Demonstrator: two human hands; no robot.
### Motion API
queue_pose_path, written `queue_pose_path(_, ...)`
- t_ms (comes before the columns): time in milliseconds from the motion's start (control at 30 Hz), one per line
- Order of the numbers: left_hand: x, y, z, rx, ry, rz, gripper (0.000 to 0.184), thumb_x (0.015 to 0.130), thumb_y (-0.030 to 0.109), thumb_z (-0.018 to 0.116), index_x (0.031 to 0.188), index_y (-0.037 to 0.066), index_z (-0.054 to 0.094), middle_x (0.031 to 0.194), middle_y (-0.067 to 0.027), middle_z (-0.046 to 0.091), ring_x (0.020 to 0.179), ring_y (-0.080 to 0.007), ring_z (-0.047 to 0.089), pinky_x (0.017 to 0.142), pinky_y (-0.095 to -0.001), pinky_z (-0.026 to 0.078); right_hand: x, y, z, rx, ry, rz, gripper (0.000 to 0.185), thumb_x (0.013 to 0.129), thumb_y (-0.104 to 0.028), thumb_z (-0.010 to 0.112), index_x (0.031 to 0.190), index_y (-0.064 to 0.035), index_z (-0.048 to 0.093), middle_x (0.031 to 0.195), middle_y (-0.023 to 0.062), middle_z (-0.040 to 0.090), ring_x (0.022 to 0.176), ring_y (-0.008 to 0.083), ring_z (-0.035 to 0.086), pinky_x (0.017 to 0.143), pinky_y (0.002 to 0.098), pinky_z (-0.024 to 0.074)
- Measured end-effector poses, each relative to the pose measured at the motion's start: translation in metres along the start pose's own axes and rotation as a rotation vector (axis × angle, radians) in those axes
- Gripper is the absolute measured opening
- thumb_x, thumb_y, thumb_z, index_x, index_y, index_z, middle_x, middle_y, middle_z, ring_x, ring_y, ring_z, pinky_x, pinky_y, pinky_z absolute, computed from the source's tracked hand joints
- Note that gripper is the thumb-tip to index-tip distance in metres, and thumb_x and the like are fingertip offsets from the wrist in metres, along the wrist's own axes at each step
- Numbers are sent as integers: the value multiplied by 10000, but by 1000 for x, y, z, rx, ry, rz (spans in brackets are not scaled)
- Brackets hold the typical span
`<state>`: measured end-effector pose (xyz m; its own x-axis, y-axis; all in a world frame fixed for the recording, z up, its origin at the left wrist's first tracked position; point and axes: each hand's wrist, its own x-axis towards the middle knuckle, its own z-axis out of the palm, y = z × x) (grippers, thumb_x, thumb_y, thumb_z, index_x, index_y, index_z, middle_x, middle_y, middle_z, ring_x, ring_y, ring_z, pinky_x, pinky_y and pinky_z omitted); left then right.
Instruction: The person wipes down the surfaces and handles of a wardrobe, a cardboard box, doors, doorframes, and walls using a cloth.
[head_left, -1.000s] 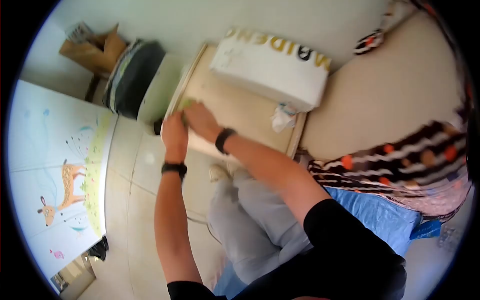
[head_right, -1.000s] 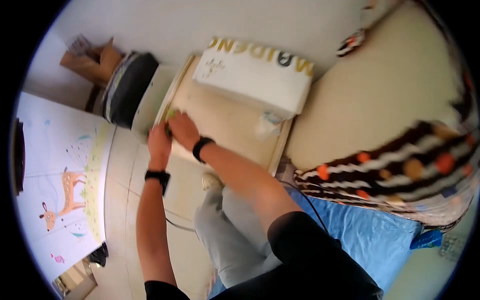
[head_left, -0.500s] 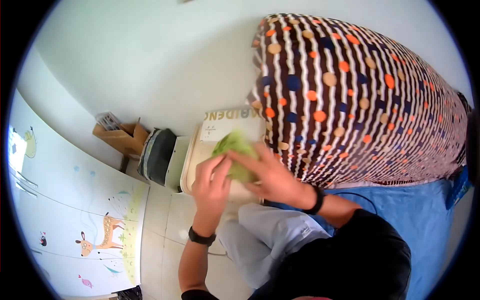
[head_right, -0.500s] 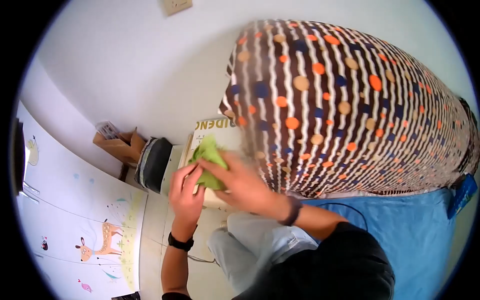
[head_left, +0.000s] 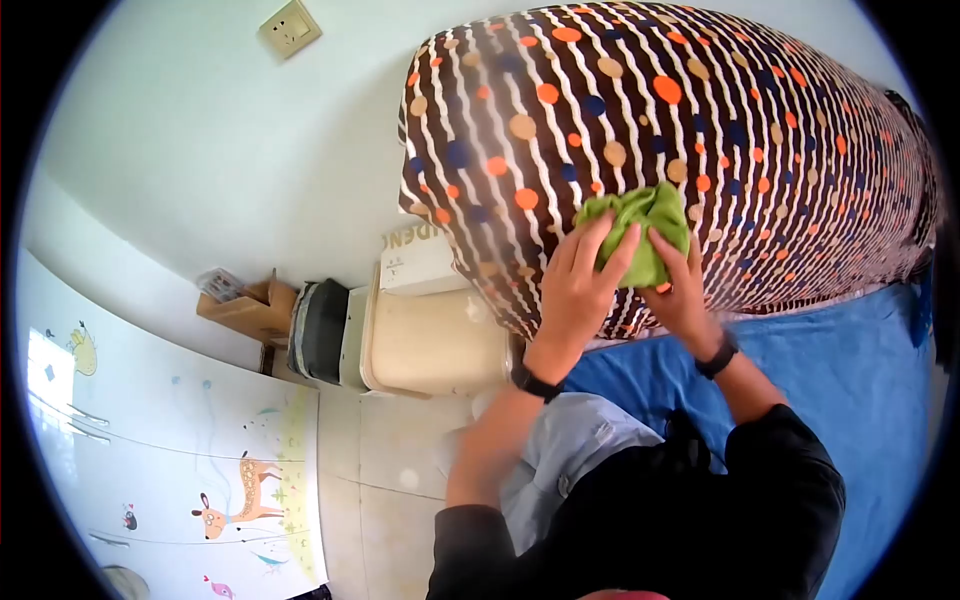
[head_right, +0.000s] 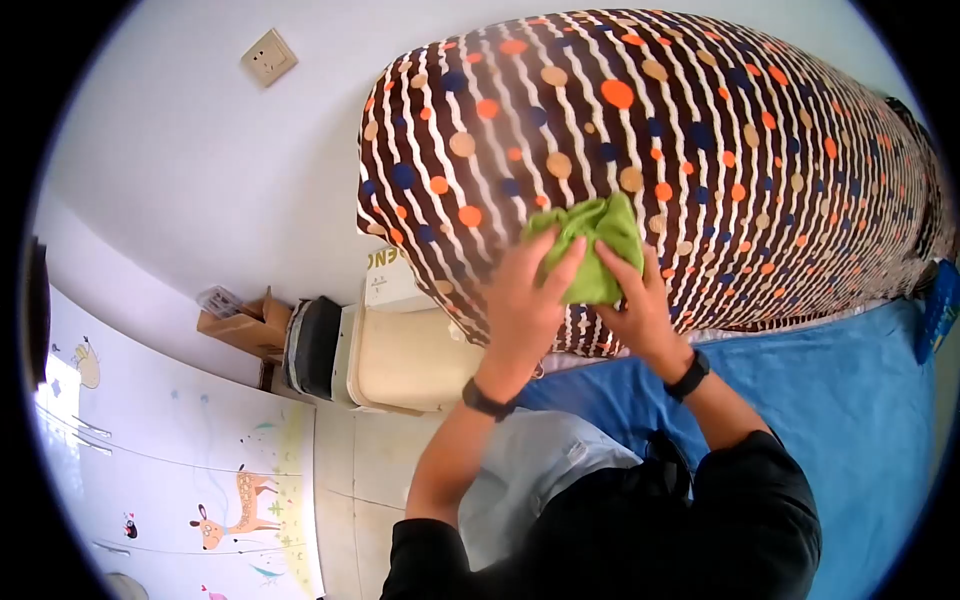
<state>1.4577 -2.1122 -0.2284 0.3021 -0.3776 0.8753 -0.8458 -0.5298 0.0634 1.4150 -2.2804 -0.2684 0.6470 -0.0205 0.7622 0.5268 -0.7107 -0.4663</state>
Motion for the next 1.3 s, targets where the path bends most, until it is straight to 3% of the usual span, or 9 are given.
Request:
queue_pose_path(267, -56, -10, -47, 94, 28, -360, 531, 707, -78, 688, 1213, 73, 637, 1127, -134, 604, 1032, -325, 614, 869, -387, 513, -9, -27, 72, 282, -66, -123, 759, 591, -27, 827, 1299, -153, 587, 1295, 189, 490, 1183, 389, 465, 986, 444, 414)
queue_pose_path(467, 10, -27, -41, 130, 303, -223, 530, 702, -89, 691, 1207, 62, 636, 1152, -151, 607, 1048, -333, 606, 905, -394, 494, 69, -58, 53, 350, 108, -211, 748, 604, -14, 814, 1303, -153, 586, 1282, 192, 525, 1180, 403, 476, 967, 433, 431)
queue_pose_path(633, 58, -3, 3, -23, 195, -159, 546, 696, -48, 688, 1211, 134, 660, 1118, -122, 617, 999, -309, 614, 854, -376, 513, 73, -27, -1, 17, 254, -97, 733, 601, 21, 783, 1295, -103, 581, 1240, 197, 557, 1153, 404, 499, 977, 452, 435)
queue_pose_path(767, 36, 15, 26, -160, 106, -121, 573, 753, 15, 633, 1305, 154, 568, 1114, -97, 571, 935, -287, 592, 731, -349, 535, 31, -3, -23, -125, 169, -43, 659, 646, 14, 754, 1277, -42, 573, 1237, 204, 556, 1125, 413, 517, 975, 466, 430)
queue_pose_path(900, -16, 19, 16, -143, -5, -225, 604, 735, 19, 645, 1318, 158, 567, 1138, -91, 565, 942, -280, 583, 744, -349, 533, -21, 16, 3, -126, 92, -101, 613, 704, -91, 777, 1263, 3, 543, 1234, 218, 552, 1145, 419, 529, 996, 471, 409)
queue_pose_path(1000, -53, 7, -4, -109, -41, -318, 650, 689, -13, 661, 1310, 156, 580, 1143, -93, 564, 954, -297, 582, 767, -365, 530, -33, 3, 33, -20, -86, -109, 674, 682, -175, 850, 1257, -10, 538, 1222, 236, 552, 1130, 436, 526, 974, 492, 408)
queue_pose_path(1033, -64, 2, -13, -93, -50, -350, 666, 670, -27, 667, 1306, 155, 586, 1143, -94, 563, 960, -305, 583, 777, -371, 528, -31, -7, 48, 58, -63, -100, 790, 573, -122, 867, 1295, -104, 546, 1227, 185, 555, 1121, 404, 491, 955, 493, 405)
queue_pose_path(1100, -78, -7, -29, -53, -56, -454, 695, 616, -67, 673, 1275, 145, 608, 1144, -105, 566, 990, -329, 585, 810, -398, 519, -26, -20, 73, 147, -115, -138, 774, 576, -124, 868, 1286, -117, 562, 1250, 175, 537, 1120, 390, 485, 962, 475, 404)
queue_pose_path(1300, -51, -28, -51, -46, 177, -419, 615, 651, -106, 698, 1234, 70, 605, 1175, -180, 588, 1026, -353, 600, 860, -401, 506, 27, -61, 85, 309, -99, -148, 698, 614, -122, 851, 1260, -113, 587, 1271, 170, 509, 1141, 390, 477, 958, 462, 424)
